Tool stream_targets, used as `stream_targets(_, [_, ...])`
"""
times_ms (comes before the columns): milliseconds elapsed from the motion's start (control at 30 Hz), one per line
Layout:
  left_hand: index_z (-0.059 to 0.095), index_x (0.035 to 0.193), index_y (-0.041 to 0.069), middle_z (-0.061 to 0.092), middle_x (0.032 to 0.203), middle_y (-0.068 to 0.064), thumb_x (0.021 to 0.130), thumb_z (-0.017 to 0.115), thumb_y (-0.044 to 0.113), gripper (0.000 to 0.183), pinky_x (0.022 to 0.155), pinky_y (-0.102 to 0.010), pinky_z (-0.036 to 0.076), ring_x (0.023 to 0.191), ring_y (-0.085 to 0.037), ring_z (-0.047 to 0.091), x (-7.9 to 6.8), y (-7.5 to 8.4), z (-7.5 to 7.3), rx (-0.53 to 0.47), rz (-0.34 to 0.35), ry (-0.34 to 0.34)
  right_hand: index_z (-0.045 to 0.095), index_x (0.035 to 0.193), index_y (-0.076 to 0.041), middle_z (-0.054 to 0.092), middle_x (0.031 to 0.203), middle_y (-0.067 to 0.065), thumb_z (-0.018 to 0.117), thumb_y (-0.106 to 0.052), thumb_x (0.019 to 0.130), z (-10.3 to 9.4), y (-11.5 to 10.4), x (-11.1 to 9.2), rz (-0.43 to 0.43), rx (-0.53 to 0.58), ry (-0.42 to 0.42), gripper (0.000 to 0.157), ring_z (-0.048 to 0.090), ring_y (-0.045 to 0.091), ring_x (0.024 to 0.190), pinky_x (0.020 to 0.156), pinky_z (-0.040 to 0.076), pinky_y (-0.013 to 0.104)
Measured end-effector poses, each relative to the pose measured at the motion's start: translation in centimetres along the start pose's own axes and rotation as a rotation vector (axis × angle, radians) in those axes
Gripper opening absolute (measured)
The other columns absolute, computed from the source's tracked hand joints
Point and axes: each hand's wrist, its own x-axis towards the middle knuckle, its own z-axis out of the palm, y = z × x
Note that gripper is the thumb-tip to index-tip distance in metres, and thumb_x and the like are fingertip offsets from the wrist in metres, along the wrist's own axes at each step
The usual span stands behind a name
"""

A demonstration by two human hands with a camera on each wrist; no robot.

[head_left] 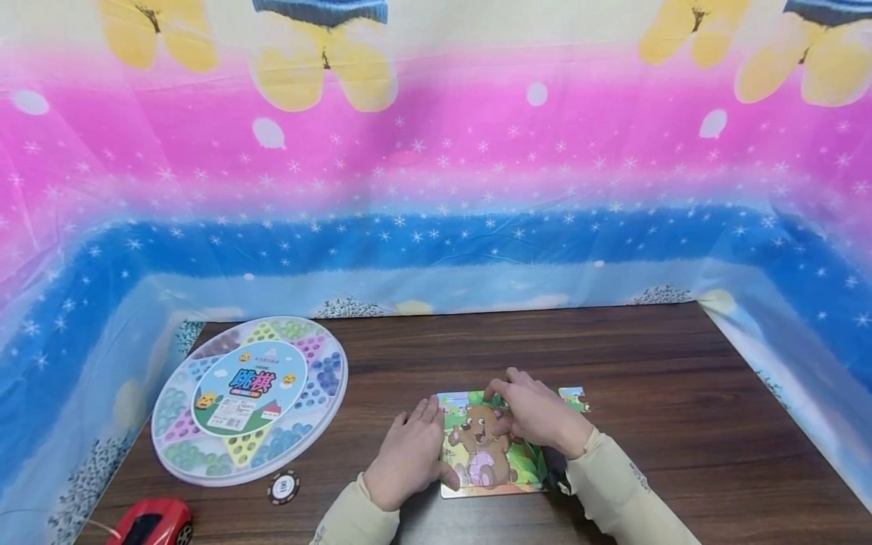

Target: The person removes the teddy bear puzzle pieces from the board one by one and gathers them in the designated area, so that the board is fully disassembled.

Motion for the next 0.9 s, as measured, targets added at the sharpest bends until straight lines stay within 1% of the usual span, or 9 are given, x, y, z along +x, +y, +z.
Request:
stream_targets(100, [0.054, 0.133, -0.007, 0.046, 0.144, -0.023, 0.056, 0.084, 0.056, 0.104, 0.097, -0.054, 0.043, 0.132, -0.035, 0.045, -0.01, -0.01, 0.02, 0.0, -0.001, -0.006, 0.064, 0.116, -0.018, 0.049, 0.098, 0.001, 0.075, -0.005, 0.083, 0.01, 0.01, -0.01, -0.002, -0.001, 0.0, 0.037, 0.043, 0.016, 0.076, 0.068, 0.041, 0.035])
stream_targets(233, [0.054, 0.134, -0.006, 0.046, 0.144, -0.022, 0.056, 0.084, 0.056, 0.104, 0.097, -0.053, 0.043, 0.132, -0.034, 0.045, 0.01, -0.05, 0.01, 0.001, -0.001, -0.01, 0.063, 0.115, -0.017, 0.049, 0.098, 0.002, 0.076, -0.004, 0.082, 0.03, 0.03, -0.03, -0.013, 0.009, 0.004, 0.038, 0.042, 0.016, 0.078, 0.069, 0.04, 0.036])
stream_targets(367, [0.054, 0.133, -0.006, 0.046, 0.144, -0.023, 0.056, 0.084, 0.056, 0.104, 0.097, -0.053, 0.043, 0.132, -0.034, 0.045, 0.03, -0.04, 0.01, 0.006, 0.002, -0.005, 0.063, 0.109, -0.019, 0.046, 0.096, 0.001, 0.075, -0.007, 0.084, 0.12, 0.05, -0.03, -0.013, 0.038, -0.014, 0.031, 0.042, 0.017, 0.077, 0.066, 0.039, 0.036])
stream_targets(433, [0.055, 0.133, -0.006, 0.046, 0.143, -0.023, 0.056, 0.084, 0.056, 0.104, 0.097, -0.053, 0.043, 0.132, -0.034, 0.045, 0.03, -0.03, -0.01, 0.008, 0.001, -0.003, 0.062, 0.109, -0.019, 0.045, 0.096, 0.001, 0.075, -0.009, 0.085, 0.12, 0.04, -0.01, -0.008, 0.048, -0.019, 0.029, 0.041, 0.018, 0.077, 0.065, 0.039, 0.035])
stream_targets(500, [0.055, 0.133, -0.006, 0.046, 0.144, -0.022, 0.056, 0.084, 0.057, 0.104, 0.097, -0.053, 0.043, 0.132, -0.034, 0.045, 0.05, -0.03, -0.04, 0.007, 0.0, -0.003, 0.063, 0.112, -0.018, 0.045, 0.097, 0.001, 0.075, -0.01, 0.085, 0.11, -0.02, 0.02, 0.002, 0.055, -0.022, 0.03, 0.041, 0.018, 0.079, 0.065, 0.039, 0.035])
stream_targets(633, [0.055, 0.133, -0.006, 0.046, 0.143, -0.022, 0.057, 0.084, 0.056, 0.103, 0.097, -0.053, 0.043, 0.132, -0.034, 0.045, 0.02, -0.04, 0.0, 0.007, 0.002, 0.001, 0.063, 0.121, -0.018, 0.045, 0.097, 0.0, 0.077, -0.015, 0.084, 0.14, -0.13, 0.01, 0.002, 0.035, -0.015, 0.039, 0.041, 0.017, 0.08, 0.069, 0.039, 0.036])
stream_targets(767, [0.055, 0.132, -0.007, 0.047, 0.143, -0.023, 0.056, 0.084, 0.057, 0.103, 0.097, -0.053, 0.043, 0.131, -0.034, 0.046, -0.09, -0.03, 0.12, 0.017, 0.011, 0.014, 0.064, 0.124, -0.02, 0.044, 0.094, 0.0, 0.076, -0.017, 0.085, 0.23, -0.19, -0.03, -0.03, 0.028, -0.016, 0.04, 0.04, 0.016, 0.079, 0.07, 0.038, 0.036])
stream_targets(900, [0.055, 0.132, -0.007, 0.047, 0.142, -0.023, 0.055, 0.084, 0.057, 0.104, 0.097, -0.053, 0.043, 0.131, -0.034, 0.046, -0.11, -0.07, 0.18, 0.019, 0.012, 0.023, 0.064, 0.126, -0.02, 0.045, 0.097, 0.001, 0.074, -0.016, 0.086, 0.29, -0.19, -0.02, -0.053, 0.038, -0.02, 0.041, 0.04, 0.016, 0.078, 0.069, 0.037, 0.035])
